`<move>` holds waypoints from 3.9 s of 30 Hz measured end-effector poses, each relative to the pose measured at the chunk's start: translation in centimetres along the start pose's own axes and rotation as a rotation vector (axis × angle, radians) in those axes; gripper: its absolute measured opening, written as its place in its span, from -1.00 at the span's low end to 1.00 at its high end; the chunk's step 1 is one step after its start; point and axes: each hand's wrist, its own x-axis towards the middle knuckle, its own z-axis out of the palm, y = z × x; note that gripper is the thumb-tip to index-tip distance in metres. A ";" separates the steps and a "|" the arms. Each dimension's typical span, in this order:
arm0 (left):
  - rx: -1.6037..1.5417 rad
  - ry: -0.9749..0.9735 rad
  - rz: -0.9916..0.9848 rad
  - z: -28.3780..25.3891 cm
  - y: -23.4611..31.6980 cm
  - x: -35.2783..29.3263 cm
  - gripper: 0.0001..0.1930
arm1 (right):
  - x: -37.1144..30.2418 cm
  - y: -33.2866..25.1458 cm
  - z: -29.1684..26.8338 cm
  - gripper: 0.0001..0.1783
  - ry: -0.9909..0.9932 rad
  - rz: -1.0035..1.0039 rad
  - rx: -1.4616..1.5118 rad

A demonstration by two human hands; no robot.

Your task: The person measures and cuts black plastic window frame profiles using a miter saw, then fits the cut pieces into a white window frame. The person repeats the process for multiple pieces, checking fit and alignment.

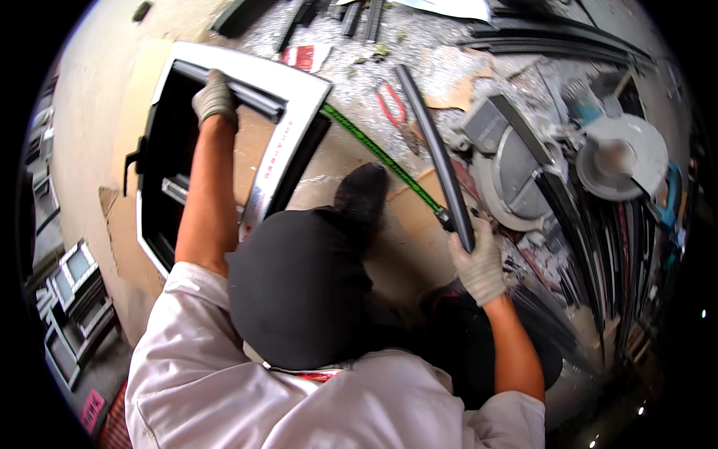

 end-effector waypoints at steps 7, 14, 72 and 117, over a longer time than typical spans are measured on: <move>-0.062 0.021 -0.054 0.8 0.9 -0.4 -0.33 | 0.6 5.6 1.2 -0.47 -0.001 0.037 -0.243; -0.357 -0.162 -0.164 -0.5 -0.8 1.5 -0.46 | 0.9 9.5 4.7 -0.41 -0.029 0.123 -0.266; -0.022 -0.121 0.014 -0.5 1.1 -3.4 -0.43 | 11.6 -21.5 13.1 -0.63 0.033 -0.240 0.232; -0.666 -0.579 -0.190 -5.7 -3.1 -5.1 -0.45 | 11.8 -21.3 14.1 -0.71 0.011 -0.231 0.257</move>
